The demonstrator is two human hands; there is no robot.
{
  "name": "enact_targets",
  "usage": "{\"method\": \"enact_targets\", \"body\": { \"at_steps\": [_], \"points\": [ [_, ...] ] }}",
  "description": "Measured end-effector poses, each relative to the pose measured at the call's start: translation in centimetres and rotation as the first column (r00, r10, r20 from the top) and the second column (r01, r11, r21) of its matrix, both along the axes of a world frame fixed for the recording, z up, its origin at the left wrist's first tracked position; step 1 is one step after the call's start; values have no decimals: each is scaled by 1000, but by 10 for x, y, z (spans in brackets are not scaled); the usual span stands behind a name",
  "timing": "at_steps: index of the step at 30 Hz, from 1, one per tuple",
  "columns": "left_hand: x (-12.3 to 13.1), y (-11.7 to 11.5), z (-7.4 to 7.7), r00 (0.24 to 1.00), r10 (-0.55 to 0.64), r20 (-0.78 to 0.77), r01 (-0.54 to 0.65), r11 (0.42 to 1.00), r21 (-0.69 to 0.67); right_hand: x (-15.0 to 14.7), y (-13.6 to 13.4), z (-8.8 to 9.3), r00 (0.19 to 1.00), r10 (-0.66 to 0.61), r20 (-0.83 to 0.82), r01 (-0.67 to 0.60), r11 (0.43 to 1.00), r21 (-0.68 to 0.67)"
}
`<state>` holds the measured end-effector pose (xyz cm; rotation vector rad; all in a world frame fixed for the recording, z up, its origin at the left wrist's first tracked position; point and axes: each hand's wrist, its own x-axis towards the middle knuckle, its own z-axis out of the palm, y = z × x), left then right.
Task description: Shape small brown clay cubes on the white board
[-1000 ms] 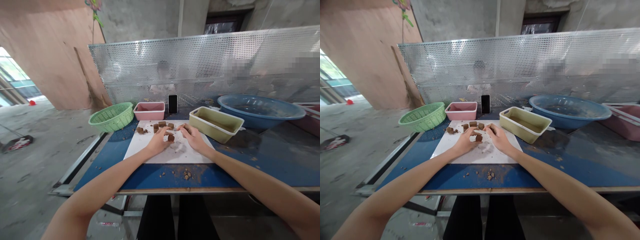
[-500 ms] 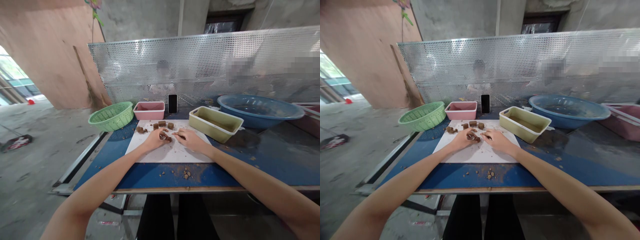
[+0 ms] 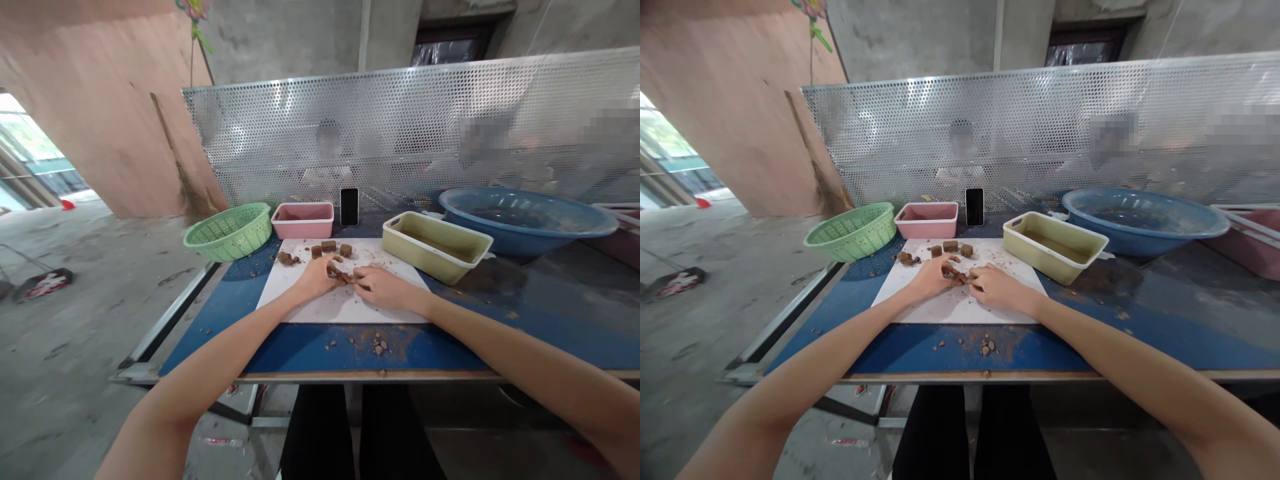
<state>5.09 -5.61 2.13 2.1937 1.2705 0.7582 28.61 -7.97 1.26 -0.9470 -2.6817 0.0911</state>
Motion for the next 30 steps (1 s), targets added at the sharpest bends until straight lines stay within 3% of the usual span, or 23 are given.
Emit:
{"method": "enact_targets", "body": {
  "at_steps": [4, 7, 11, 13, 17, 22, 30],
  "points": [
    [-3, 4, -4, 999, -35, 10, 35, 999, 6, -1, -4, 0, 1000, 18, -3, -18, 1000, 10],
    [-7, 7, -6, 997, -80, 4, 80, 997, 13, -1, -6, 0, 997, -49, -59, 52, 997, 55],
    [-12, -1, 0, 988, 82, -128, -52, 973, 225, -1, -7, 1, 973, -213, -92, 219, 974, 53],
    [-12, -10, 4, 968, 94, -231, -30, 964, 265, -3, -8, 1, 970, -237, -55, 239, 970, 31],
    [-4, -29, 9, 877, 113, -468, -23, 981, 194, -11, -13, -2, 972, -233, -5, 232, 970, -66],
    [7, -37, 4, 885, 122, -448, -49, 984, 171, -19, -17, -6, 971, -240, 11, 240, 965, -109],
    [9, -36, 1, 881, 68, -469, 14, 985, 169, -19, -18, -8, 977, -213, 15, 213, 972, -101]
  ]
}}
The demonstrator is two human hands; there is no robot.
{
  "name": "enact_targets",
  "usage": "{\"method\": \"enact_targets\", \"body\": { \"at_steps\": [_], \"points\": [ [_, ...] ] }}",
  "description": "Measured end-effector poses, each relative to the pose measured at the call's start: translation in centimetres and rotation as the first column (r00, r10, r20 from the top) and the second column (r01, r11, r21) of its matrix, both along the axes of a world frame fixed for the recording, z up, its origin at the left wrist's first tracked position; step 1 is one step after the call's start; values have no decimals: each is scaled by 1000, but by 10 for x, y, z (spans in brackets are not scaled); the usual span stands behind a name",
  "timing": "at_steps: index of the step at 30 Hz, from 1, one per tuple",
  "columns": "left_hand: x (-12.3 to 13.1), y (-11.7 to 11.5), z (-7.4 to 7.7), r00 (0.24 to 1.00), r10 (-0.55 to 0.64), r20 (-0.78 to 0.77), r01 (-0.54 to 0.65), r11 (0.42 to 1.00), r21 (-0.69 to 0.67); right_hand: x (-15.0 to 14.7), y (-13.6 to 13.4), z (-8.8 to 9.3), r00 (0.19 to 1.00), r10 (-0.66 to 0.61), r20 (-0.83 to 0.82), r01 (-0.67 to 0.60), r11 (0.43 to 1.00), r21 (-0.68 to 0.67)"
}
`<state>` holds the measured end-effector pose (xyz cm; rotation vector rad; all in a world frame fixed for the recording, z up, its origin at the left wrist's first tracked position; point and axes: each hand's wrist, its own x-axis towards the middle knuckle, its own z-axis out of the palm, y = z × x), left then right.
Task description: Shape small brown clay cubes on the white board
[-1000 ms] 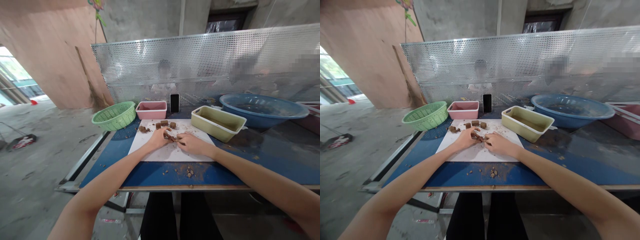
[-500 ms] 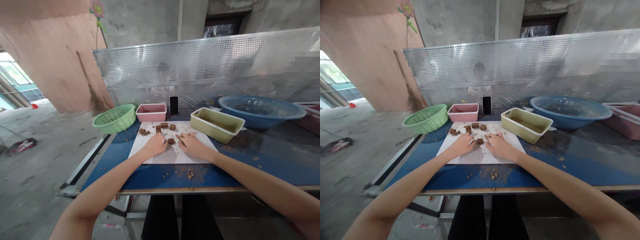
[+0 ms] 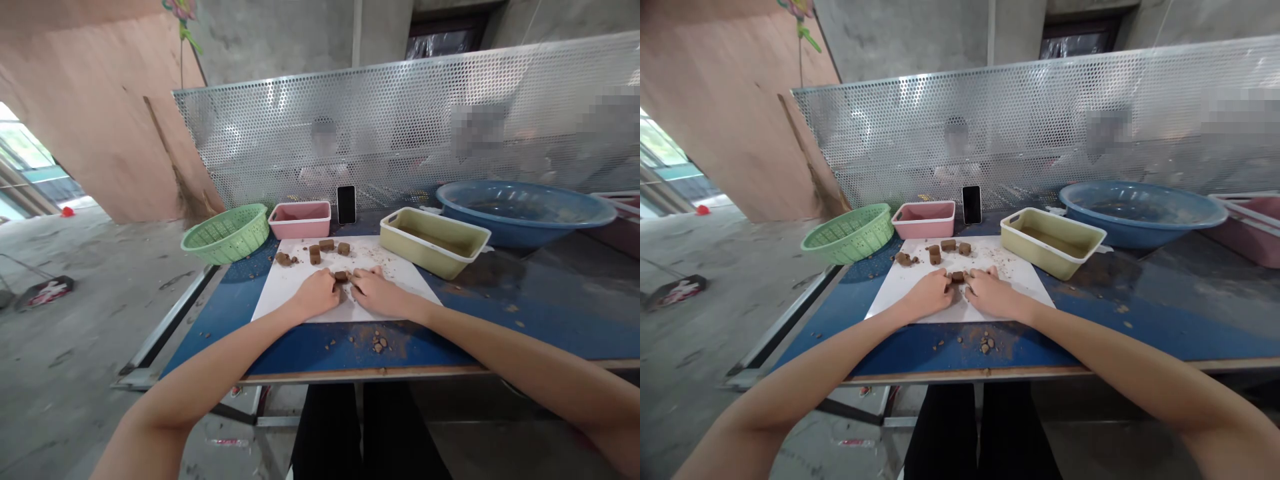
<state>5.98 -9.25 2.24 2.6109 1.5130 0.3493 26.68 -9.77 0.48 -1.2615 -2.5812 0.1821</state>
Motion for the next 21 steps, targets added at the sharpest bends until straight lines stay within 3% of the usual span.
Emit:
{"method": "enact_targets", "body": {
  "at_steps": [4, 10, 15, 17, 21],
  "points": [
    [3, -2, 0, 999, -3, -42, 3, 1000, -4, 0, 4, -2, 998, 57, -2, -57, 998, 3],
    [7, -4, 6, 998, 43, -51, -45, 998, -42, -4, 3, 2, 999, 34, -39, -35, 999, -32],
    [1, -2, 12, 994, 63, -92, -68, 996, -56, 0, 7, 4, 995, -74, -70, 73, 997, -20],
    [-2, 4, 11, 993, 95, -67, -96, 995, -19, 2, 12, 3, 986, -135, -97, 135, 991, -14],
    [-12, 25, 3, 995, -30, 99, 17, 992, 128, 5, 25, -2, 967, -133, -215, 133, 991, -13]
  ]
}}
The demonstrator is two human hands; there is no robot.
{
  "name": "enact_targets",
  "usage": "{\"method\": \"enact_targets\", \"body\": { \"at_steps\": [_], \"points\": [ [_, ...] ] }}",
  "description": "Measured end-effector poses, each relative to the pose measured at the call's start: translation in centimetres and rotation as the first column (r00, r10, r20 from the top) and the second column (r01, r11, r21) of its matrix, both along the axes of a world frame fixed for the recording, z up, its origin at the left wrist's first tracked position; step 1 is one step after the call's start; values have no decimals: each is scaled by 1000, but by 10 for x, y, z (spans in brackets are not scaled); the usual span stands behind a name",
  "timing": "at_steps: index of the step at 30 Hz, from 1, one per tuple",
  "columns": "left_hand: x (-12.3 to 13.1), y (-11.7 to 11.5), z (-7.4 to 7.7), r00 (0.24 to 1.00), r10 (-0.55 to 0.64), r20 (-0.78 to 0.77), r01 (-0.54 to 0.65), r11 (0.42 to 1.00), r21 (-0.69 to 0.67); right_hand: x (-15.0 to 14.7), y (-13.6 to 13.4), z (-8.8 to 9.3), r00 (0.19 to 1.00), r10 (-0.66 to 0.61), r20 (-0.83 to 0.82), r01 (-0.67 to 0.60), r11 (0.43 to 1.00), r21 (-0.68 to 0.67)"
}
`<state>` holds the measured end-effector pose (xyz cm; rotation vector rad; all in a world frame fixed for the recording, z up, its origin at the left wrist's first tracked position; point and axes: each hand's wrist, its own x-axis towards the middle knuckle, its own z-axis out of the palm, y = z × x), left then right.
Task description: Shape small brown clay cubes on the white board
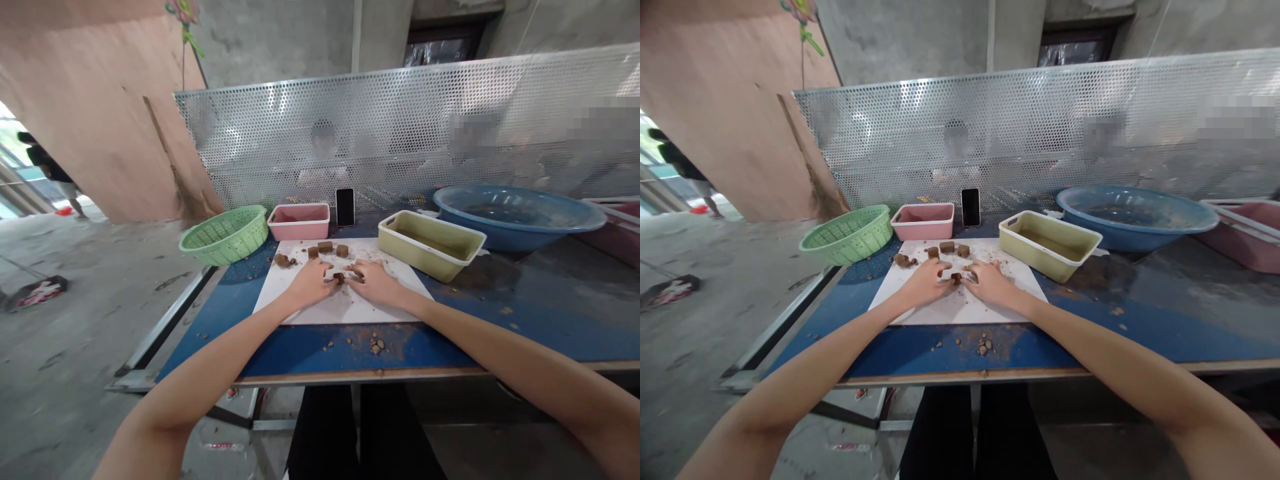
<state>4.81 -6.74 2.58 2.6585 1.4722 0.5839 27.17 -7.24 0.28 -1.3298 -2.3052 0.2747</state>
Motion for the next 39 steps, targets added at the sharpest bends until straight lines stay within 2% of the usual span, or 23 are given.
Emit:
{"method": "enact_targets", "body": {
  "at_steps": [4, 8, 23, 28, 34, 39],
  "points": [
    [-8, 18, -5, 990, -105, 93, 110, 993, -51, 0, 9, -4, 994, 84, -68, -84, 996, -2],
    [-10, 25, -6, 985, -122, 122, 129, 990, -52, 1, 12, -5, 988, 144, -52, -144, 990, 3],
    [-6, 26, -10, 991, -113, 79, 118, 991, -63, 1, 20, -6, 990, 126, -62, -128, 991, -26],
    [-7, 25, -7, 990, -107, 92, 114, 991, -74, 0, 15, -11, 995, 98, -31, -97, 995, 26],
    [-4, 21, -5, 987, -89, 134, 102, 990, -94, 3, 12, -4, 994, 109, -8, -109, 994, 29],
    [-6, 22, -5, 989, -68, 134, 83, 990, -111, 7, 13, 0, 997, 70, 31, -71, 997, 25]
  ]
}}
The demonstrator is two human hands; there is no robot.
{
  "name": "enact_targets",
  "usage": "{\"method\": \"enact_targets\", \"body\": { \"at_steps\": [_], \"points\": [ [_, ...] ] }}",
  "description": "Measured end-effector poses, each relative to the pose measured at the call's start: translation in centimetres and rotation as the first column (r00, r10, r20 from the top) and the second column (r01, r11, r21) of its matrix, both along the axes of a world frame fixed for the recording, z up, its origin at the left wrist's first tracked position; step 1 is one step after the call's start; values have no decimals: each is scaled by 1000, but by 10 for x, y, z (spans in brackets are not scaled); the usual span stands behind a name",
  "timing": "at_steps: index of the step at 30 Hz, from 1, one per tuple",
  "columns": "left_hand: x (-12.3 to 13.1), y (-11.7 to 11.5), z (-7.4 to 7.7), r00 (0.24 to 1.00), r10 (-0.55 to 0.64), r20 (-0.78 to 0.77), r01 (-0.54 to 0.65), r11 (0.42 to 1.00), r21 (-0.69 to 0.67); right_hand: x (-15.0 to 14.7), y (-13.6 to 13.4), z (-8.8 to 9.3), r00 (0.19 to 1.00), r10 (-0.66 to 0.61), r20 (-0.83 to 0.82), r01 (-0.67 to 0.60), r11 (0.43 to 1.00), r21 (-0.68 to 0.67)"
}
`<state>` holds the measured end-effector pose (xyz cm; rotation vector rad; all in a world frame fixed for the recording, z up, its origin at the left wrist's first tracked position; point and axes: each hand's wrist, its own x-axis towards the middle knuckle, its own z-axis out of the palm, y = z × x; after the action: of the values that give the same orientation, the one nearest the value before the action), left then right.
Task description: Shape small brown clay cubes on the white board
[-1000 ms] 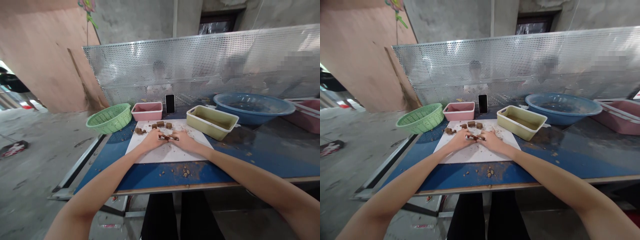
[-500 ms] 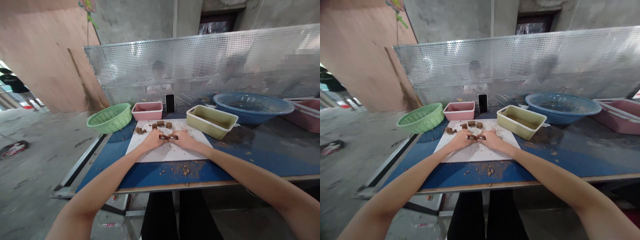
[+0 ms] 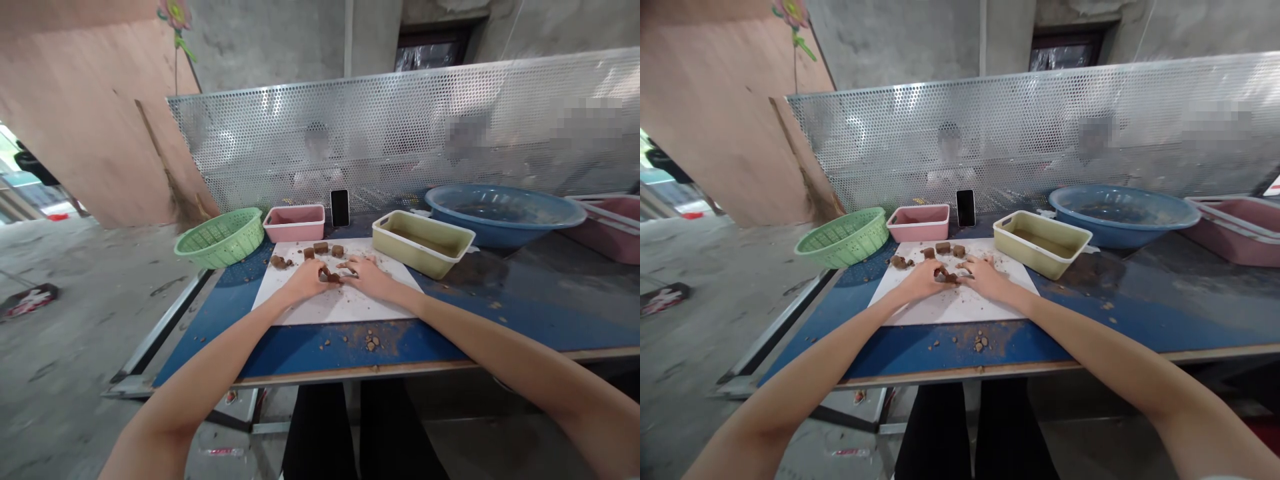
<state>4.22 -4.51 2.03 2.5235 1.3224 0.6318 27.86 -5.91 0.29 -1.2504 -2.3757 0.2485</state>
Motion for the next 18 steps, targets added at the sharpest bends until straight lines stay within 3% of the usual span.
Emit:
{"method": "enact_targets", "body": {
  "at_steps": [9, 18],
  "points": [
    [-23, 21, -6, 997, -53, 48, 56, 996, -66, -1, -7, 1, 998, 15, -66, -15, 1000, 7],
    [-20, 14, -2, 981, -169, 92, 181, 973, -143, -8, -7, 1, 1000, 1, -22, -1, 1000, -7]
  ]
}}
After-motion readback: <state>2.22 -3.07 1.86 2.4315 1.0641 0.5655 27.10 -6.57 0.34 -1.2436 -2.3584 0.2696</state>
